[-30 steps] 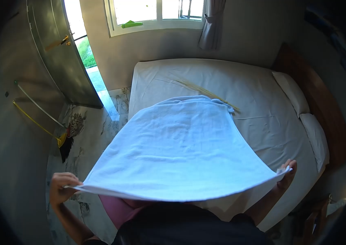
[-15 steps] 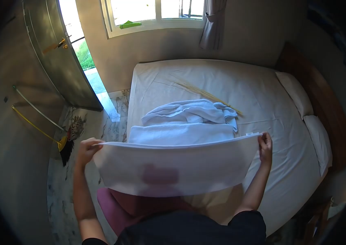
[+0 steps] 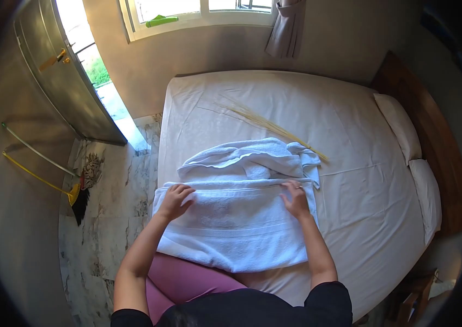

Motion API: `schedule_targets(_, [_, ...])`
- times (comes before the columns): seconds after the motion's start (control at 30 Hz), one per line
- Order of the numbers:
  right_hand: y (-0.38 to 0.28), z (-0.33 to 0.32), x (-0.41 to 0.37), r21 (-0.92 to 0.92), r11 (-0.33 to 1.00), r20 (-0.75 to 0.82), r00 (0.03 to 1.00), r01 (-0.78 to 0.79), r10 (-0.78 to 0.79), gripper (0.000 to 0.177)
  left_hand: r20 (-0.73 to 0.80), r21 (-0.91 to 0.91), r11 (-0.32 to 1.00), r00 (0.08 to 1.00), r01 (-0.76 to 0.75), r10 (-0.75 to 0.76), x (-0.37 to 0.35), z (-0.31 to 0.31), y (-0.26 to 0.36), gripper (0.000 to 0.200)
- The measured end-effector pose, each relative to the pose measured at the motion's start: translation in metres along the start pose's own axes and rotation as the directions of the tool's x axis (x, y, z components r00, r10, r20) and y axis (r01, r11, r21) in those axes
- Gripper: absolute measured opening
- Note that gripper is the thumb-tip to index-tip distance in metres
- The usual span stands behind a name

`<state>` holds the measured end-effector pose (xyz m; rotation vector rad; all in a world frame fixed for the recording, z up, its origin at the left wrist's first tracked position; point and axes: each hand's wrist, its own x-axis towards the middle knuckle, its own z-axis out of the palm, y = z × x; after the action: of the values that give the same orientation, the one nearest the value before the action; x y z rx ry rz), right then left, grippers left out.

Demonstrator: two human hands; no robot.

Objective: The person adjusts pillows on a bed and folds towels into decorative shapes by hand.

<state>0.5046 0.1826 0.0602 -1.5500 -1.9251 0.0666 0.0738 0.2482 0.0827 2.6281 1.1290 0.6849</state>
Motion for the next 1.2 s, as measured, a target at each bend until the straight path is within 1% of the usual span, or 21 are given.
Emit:
schedule_targets(0.03, [-0.006, 0.004, 0.003, 0.001, 1.000, 0.109, 0.994, -0.017, 0.017, 0.041, 0.020, -0.063, 0.998, 1.000, 0.013, -0.012, 0.009, 0.008, 0.004, 0.034])
schedule_targets(0.13, [-0.010, 0.012, 0.012, -0.086, 0.996, 0.217, 0.976, 0.038, -0.018, 0.045, 0.095, -0.196, 0.978, 0.994, 0.068, -0.050, 0.031, 0.022, 0.007, 0.030])
schedule_targets(0.2, [-0.009, 0.016, 0.014, -0.133, 0.991, 0.283, 0.959, 0.008, 0.030, 0.036, 0.173, -0.229, 0.964, 0.980, 0.135, -0.096, 0.038, 0.023, 0.006, 0.026])
schedule_targets(0.27, [0.001, 0.021, 0.012, -0.156, 0.988, 0.333, 0.942, 0.020, 0.034, 0.028, 0.342, -0.226, 0.963, 0.937, 0.149, -0.065, 0.040, 0.026, -0.008, 0.023])
schedule_targets(0.3, [0.001, 0.015, 0.015, -0.118, 0.993, 0.348, 0.936, -0.004, 0.045, 0.025, 0.420, -0.223, 0.962, 0.906, 0.157, -0.050, 0.042, 0.028, -0.014, 0.022])
schedule_targets(0.37, [-0.003, 0.000, 0.027, -0.040, 0.998, 0.377, 0.924, -0.052, 0.063, 0.019, 0.305, -0.320, 0.939, 0.952, 0.127, -0.024, 0.045, 0.028, -0.020, 0.022])
schedule_targets(0.4, [-0.004, -0.003, 0.032, -0.017, 0.998, 0.353, 0.934, -0.059, 0.061, 0.019, 0.248, -0.367, 0.924, 0.969, 0.110, -0.017, 0.047, 0.025, -0.019, 0.023])
schedule_targets(0.43, [-0.003, -0.006, 0.036, 0.005, 0.998, 0.330, 0.942, -0.067, 0.061, 0.018, 0.249, -0.312, 0.944, 0.968, 0.107, -0.028, 0.050, 0.020, -0.016, 0.021])
schedule_targets(0.5, [-0.003, -0.004, 0.044, 0.028, 0.996, 0.260, 0.963, -0.081, 0.071, 0.016, 0.211, -0.284, 0.951, 0.975, 0.123, -0.064, 0.055, 0.025, -0.020, 0.019])
schedule_targets(0.53, [-0.005, -0.003, 0.047, -0.008, 0.996, 0.284, 0.955, -0.089, 0.088, 0.016, 0.187, -0.267, 0.955, 0.979, 0.126, -0.077, 0.057, 0.027, -0.022, 0.019])
schedule_targets(0.57, [-0.007, -0.003, 0.050, -0.044, 0.994, 0.306, 0.946, -0.097, 0.106, 0.017, 0.260, -0.224, 0.955, 0.956, 0.194, -0.133, 0.058, 0.029, -0.023, 0.019])
schedule_targets(0.6, [-0.008, -0.003, 0.052, -0.080, 0.991, 0.331, 0.935, -0.105, 0.125, 0.018, 0.206, -0.171, 0.975, 0.973, 0.143, -0.107, 0.057, 0.033, -0.024, 0.021])
schedule_targets(0.67, [0.000, 0.009, 0.047, -0.120, 0.992, 0.293, 0.954, -0.034, 0.068, 0.021, 0.095, -0.049, 0.998, 0.994, 0.050, -0.045, 0.055, 0.037, -0.025, 0.025])
schedule_targets(0.7, [0.003, 0.013, 0.043, -0.140, 0.990, 0.276, 0.961, 0.003, 0.036, 0.022, 0.115, -0.085, 0.995, 0.993, 0.046, -0.036, 0.053, 0.041, -0.030, 0.026])
schedule_targets(0.77, [0.008, 0.015, 0.039, -0.182, 0.983, 0.326, 0.943, -0.003, 0.063, 0.027, 0.144, -0.150, 0.988, 0.989, 0.038, -0.017, 0.049, 0.051, -0.045, 0.029])
schedule_targets(0.87, [0.000, 0.002, 0.043, -0.268, 0.962, 0.407, 0.901, -0.041, 0.152, 0.029, 0.265, -0.395, 0.901, 0.961, 0.180, -0.076, 0.038, 0.056, -0.059, 0.028])
schedule_targets(0.9, [-0.003, -0.006, 0.044, -0.316, 0.948, 0.431, 0.883, -0.046, 0.186, 0.028, 0.287, -0.383, 0.903, 0.954, 0.194, -0.084, 0.036, 0.050, -0.059, 0.030])
schedule_targets(1.0, [0.010, -0.022, 0.039, -0.454, 0.891, 0.484, 0.837, -0.010, 0.256, 0.022, 0.474, -0.117, 0.965, 0.867, 0.236, -0.154, 0.029, 0.032, -0.059, 0.036])
schedule_targets(1.03, [0.017, -0.029, 0.034, -0.414, 0.910, 0.424, 0.877, -0.036, 0.227, 0.019, 0.573, 0.044, 0.948, 0.770, 0.314, -0.281, 0.029, 0.013, -0.045, 0.039])
schedule_targets(1.13, [0.015, -0.065, 0.024, -0.327, 0.943, 0.191, 0.973, -0.061, 0.129, 0.012, 0.567, 0.222, 0.948, 0.761, 0.228, -0.316, 0.014, -0.013, -0.037, 0.036])
schedule_targets(1.2, [-0.003, -0.099, 0.025, -0.423, 0.906, 0.050, 0.998, -0.009, 0.034, 0.008, 0.456, 0.188, 0.980, 0.878, 0.062, -0.144, 0.012, -0.042, -0.022, 0.035])
